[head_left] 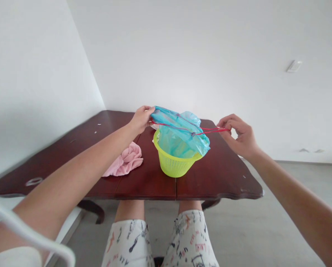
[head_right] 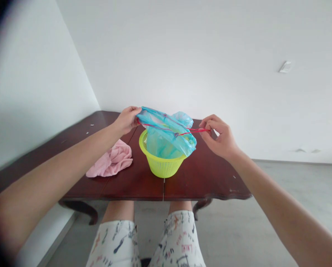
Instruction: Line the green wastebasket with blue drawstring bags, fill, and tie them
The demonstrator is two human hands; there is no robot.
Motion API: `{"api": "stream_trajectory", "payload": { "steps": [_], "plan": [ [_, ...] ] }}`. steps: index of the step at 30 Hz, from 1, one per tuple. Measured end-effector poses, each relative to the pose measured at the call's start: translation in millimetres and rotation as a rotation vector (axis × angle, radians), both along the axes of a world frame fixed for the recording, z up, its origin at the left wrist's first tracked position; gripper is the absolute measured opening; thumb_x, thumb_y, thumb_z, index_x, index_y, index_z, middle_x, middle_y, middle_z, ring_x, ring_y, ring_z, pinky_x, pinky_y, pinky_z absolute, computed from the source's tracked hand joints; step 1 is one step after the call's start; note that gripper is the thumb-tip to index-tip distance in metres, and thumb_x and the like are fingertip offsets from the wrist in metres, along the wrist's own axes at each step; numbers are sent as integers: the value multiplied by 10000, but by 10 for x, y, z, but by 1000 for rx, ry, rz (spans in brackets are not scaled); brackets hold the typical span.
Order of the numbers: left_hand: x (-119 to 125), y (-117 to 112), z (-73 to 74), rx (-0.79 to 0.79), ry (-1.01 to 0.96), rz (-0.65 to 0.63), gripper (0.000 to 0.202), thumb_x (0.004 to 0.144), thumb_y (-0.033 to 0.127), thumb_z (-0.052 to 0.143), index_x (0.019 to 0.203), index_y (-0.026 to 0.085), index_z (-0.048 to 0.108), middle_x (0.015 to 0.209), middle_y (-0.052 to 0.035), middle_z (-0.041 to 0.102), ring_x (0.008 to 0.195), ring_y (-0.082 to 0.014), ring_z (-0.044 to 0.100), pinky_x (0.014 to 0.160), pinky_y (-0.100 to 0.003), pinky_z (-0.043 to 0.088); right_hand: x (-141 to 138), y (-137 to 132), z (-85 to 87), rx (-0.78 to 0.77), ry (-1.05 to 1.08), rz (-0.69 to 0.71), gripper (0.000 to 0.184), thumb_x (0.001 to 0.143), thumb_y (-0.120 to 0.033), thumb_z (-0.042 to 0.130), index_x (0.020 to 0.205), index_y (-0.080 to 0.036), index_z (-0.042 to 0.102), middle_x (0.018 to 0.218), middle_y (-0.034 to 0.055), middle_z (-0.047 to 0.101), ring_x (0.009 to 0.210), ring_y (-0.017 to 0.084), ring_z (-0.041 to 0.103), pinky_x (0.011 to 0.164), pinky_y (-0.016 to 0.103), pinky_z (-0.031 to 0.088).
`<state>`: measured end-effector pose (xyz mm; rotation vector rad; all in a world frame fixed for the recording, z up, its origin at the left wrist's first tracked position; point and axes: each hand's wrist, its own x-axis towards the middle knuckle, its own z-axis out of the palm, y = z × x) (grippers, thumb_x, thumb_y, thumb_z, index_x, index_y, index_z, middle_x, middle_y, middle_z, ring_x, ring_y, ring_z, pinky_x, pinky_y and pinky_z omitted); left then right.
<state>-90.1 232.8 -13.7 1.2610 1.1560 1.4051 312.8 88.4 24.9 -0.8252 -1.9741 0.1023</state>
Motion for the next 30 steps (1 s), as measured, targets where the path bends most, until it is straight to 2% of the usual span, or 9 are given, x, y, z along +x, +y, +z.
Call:
{"api": "stream_trajectory", "payload": {
  "steps": [3,6,9,11,14,18,22,26,30],
  "plan": [
    [-53,-67,-76,-49,74,-27,362,916,419,955,1072,237,684,897,1,742,701,-156,668,681,-283,578,66,72,-140,-170,-97,54,470,1156,-504,615,756,-257,628,1112,111,794,1012,294,713,929,466,563],
    [-33,-130,-139,-67,169,-83,364,862,383,1003,1083,219,765,912,-33,797,717,-184,687,657,-277,537,64,315,-353,-354,-114,-134,636,1212,-617,431,721,-253,606,962,91,776,885,252,679,842,410,524],
    [29,-161,-181,-20,218,-121,348,853,367,1016,1081,216,800,987,-55,841,802,-201,726,671,-261,516,-9,611,-576,-461,-125,-384,458,1056,-637,770,835,-262,626,863,50,726,837,236,631,762,363,480],
    [58,-169,-197,12,221,-142,338,870,364,1004,1096,219,800,1030,-61,858,851,-208,752,702,-260,529,-44,765,-691,-635,-23,-361,453,857,-524,1004,984,-262,657,903,33,745,853,232,648,722,331,497],
    [39,-185,-200,38,190,-162,369,887,379,993,1152,224,788,1061,-63,872,887,-213,783,759,-273,563,-24,883,-781,-899,182,-226,574,728,-429,1098,1096,-264,690,980,45,803,845,231,713,656,309,555],
    [-54,-209,-169,49,99,-138,472,820,382,1048,1173,214,786,1082,-60,869,889,-208,787,803,-295,596,97,907,-774,-956,374,-141,503,733,-343,1071,1035,-287,673,924,26,806,775,217,737,602,299,592],
    [-116,-195,-153,26,-15,-122,446,796,353,1041,1118,208,769,1022,-41,840,823,-178,761,792,-299,622,208,898,-663,-959,546,-95,463,753,-235,996,1021,-302,625,865,4,778,731,209,739,652,334,671],
    [-179,-158,-203,-17,-83,-85,442,793,353,1014,1107,228,729,929,-11,783,724,-163,714,719,-309,629,330,824,-521,-1028,592,-23,354,774,-165,936,1036,-258,717,942,50,835,761,210,773,691,334,711],
    [-258,-149,-306,-23,-67,-56,466,747,358,1003,1083,248,699,904,4,763,689,-170,690,646,-295,589,473,690,-468,-1139,616,65,370,769,-109,1007,1048,-214,787,977,53,854,824,175,806,745,265,716]
  ]
}}
